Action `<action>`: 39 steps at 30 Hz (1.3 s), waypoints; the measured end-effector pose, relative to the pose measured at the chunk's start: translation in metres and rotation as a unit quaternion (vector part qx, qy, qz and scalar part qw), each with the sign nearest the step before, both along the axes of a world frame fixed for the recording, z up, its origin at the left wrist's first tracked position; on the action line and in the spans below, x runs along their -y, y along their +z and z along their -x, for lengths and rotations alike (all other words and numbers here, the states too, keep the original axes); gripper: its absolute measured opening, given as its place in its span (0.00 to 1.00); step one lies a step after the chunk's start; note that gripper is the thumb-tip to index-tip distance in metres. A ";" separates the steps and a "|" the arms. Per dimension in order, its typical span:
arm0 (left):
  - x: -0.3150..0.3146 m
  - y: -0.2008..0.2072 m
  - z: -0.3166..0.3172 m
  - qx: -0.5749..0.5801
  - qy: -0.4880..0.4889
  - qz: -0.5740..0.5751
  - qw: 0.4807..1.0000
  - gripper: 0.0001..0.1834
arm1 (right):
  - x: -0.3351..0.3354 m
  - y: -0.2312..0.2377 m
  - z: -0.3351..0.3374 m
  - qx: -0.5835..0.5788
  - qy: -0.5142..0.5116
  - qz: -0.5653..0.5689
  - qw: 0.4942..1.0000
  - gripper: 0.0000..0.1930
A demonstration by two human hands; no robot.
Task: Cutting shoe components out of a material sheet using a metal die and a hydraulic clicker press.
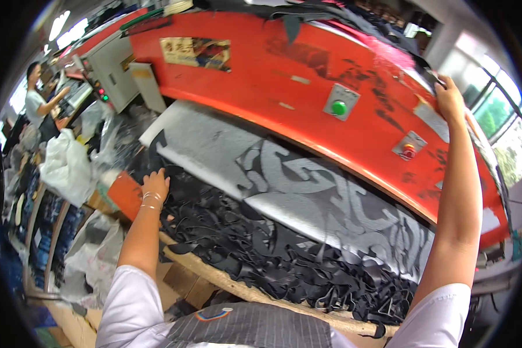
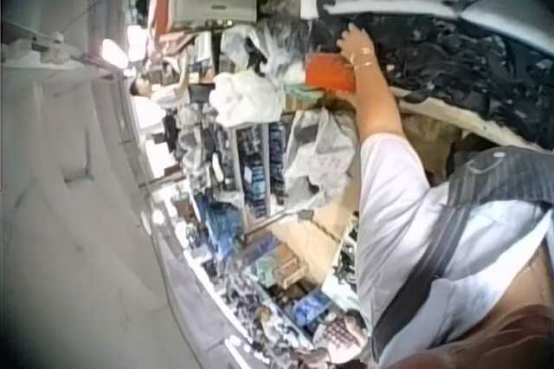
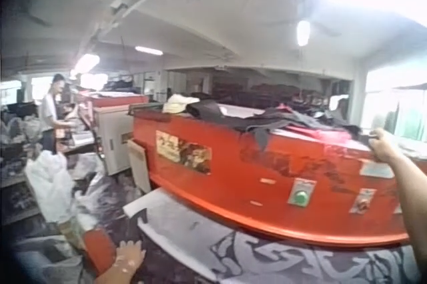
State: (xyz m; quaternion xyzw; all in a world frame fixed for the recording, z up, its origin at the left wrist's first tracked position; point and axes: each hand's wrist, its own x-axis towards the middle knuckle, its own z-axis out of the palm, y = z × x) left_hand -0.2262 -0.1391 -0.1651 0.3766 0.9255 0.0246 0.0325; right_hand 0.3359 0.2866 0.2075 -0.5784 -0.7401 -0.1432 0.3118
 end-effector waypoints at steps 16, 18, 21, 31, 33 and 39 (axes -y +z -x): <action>0.068 0.079 0.053 0.120 -0.383 -0.194 0.895 0.15 | -0.038 -0.005 -0.027 0.007 0.107 -0.026 0.994 0.21; 0.037 0.054 0.031 0.182 -0.372 -0.089 0.906 0.14 | -0.038 -0.004 -0.027 0.020 0.098 -0.022 0.995 0.21; 0.014 0.037 0.013 0.209 -0.299 0.076 0.928 0.17 | -0.039 -0.003 -0.027 0.017 0.100 -0.016 0.995 0.22; 0.030 0.049 0.026 0.233 -0.116 -0.046 0.964 0.35 | -0.039 -0.004 -0.024 0.026 0.117 -0.022 0.993 0.23; 0.057 0.046 0.054 0.327 -0.019 -0.206 0.922 0.28 | -0.034 -0.004 -0.020 0.012 0.101 -0.018 0.995 0.23; 0.140 0.050 0.087 0.416 0.175 -0.554 0.699 0.19 | -0.045 -0.006 -0.025 0.024 0.102 -0.026 0.994 0.24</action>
